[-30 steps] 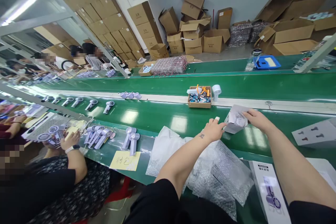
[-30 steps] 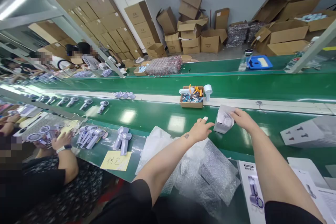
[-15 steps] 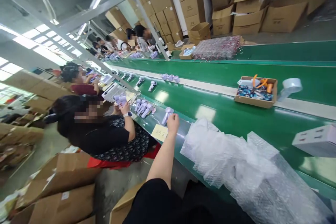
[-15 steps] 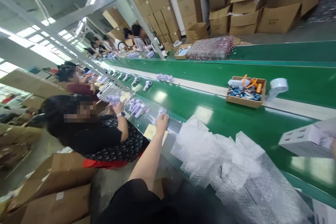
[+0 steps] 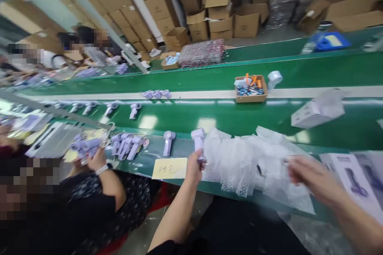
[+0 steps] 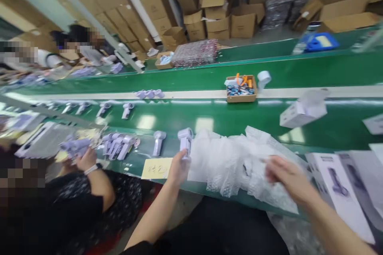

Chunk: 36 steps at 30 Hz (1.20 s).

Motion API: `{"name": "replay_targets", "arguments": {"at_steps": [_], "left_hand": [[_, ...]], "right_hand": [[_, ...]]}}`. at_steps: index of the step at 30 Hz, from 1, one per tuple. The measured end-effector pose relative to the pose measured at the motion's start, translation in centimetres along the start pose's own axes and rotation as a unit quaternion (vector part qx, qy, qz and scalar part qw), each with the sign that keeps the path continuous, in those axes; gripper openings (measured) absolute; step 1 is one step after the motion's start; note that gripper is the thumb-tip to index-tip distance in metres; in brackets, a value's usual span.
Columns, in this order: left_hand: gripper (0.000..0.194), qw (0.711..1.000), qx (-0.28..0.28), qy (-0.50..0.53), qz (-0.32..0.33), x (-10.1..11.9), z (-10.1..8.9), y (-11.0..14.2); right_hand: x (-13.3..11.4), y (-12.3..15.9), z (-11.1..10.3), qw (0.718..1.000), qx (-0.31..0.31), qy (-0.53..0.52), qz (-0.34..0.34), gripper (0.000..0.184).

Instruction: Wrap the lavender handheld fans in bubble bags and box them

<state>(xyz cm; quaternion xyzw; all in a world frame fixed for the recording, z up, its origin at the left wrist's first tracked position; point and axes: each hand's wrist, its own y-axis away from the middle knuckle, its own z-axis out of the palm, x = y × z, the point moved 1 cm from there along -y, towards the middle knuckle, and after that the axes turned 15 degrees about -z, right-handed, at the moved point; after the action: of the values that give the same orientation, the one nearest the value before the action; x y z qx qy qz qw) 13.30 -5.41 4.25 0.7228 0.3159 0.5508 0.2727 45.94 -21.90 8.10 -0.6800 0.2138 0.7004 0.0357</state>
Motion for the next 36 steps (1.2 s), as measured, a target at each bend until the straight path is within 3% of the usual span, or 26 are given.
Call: {"name": "replay_targets", "arguments": {"at_steps": [2, 4, 6, 8, 10, 12, 13, 15, 18, 20, 22, 26, 29, 32, 34, 36], "left_hand": [[0.044, 0.979, -0.19, 0.065, -0.032, -1.4, 4.1, 4.1], [0.045, 0.937, -0.343, -0.008, -0.073, -3.0, 8.0, 8.2], [0.043, 0.87, -0.464, -0.152, -0.066, -4.4, 11.5, 11.1], [0.046, 0.807, -0.526, -0.267, -0.044, -5.1, 15.3, 12.3], [0.048, 0.808, -0.494, -0.321, 0.003, -5.3, 19.7, 12.2], [0.037, 0.839, -0.384, -0.367, 0.116, -5.3, 24.7, 11.8], [0.028, 0.839, -0.329, -0.393, 0.181, -5.5, 27.2, 11.7], [0.014, 0.809, -0.259, -0.453, 0.272, -6.4, 31.8, 11.8], [0.036, 0.765, -0.201, -0.545, 0.279, -8.7, 36.0, 11.7], [0.032, 0.749, -0.17, -0.579, 0.272, -9.8, 36.8, 11.1], [0.022, 0.751, -0.176, -0.574, 0.274, -9.9, 36.6, 10.2], [0.02, 0.752, -0.22, -0.552, 0.286, -8.1, 34.6, 9.5], [0.018, 0.756, -0.29, -0.502, 0.303, -6.7, 32.8, 10.5], [0.019, 0.804, -0.37, -0.391, 0.254, -6.0, 30.8, 11.6], [0.018, 0.857, -0.356, -0.315, 0.199, -5.8, 29.7, 12.0], [0.02, 0.885, -0.32, -0.264, 0.211, -5.6, 28.8, 12.5]], "right_hand": [[1.2, 1.9, 4.5, 0.99, -0.039, -0.125, 0.042, 0.051], [2.2, 3.1, 7.1, 0.97, 0.008, -0.244, 0.023, 0.053], [3.1, 4.3, 6.9, 0.95, 0.099, -0.297, 0.02, 0.048], [3.9, 5.9, 4.2, 0.932, 0.202, -0.298, 0.034, 0.041], [4.6, 8.1, 0.2, 0.914, 0.29, -0.283, 0.029, 0.035], [5.2, 10.3, -3.9, 0.897, 0.351, -0.266, 0.016, 0.033], [5.5, 11.4, -5.6, 0.891, 0.371, -0.261, 0.016, 0.033], [6.1, 13.2, -8.2, 0.881, 0.388, -0.27, 0.032, 0.036], [7.0, 15.2, -10.1, 0.867, 0.379, -0.317, 0.068, 0.052], [7.7, 15.9, -10.7, 0.86, 0.362, -0.347, 0.089, 0.061], [8.3, 16.2, -11.1, 0.853, 0.337, -0.383, 0.114, 0.065], [8.7, 14.5, -11.6, 0.84, 0.26, -0.454, 0.141, 0.058], [7.8, 11.7, -11.3, 0.864, 0.164, -0.459, 0.125, 0.045], [6.8, 9.2, -10.8, 0.899, 0.09, -0.416, 0.107, 0.039], [6.6, 8.4, -10.5, 0.917, 0.075, -0.377, 0.108, 0.038], [6.5, 8.3, -10.0, 0.928, 0.066, -0.348, 0.117, 0.036]]}}
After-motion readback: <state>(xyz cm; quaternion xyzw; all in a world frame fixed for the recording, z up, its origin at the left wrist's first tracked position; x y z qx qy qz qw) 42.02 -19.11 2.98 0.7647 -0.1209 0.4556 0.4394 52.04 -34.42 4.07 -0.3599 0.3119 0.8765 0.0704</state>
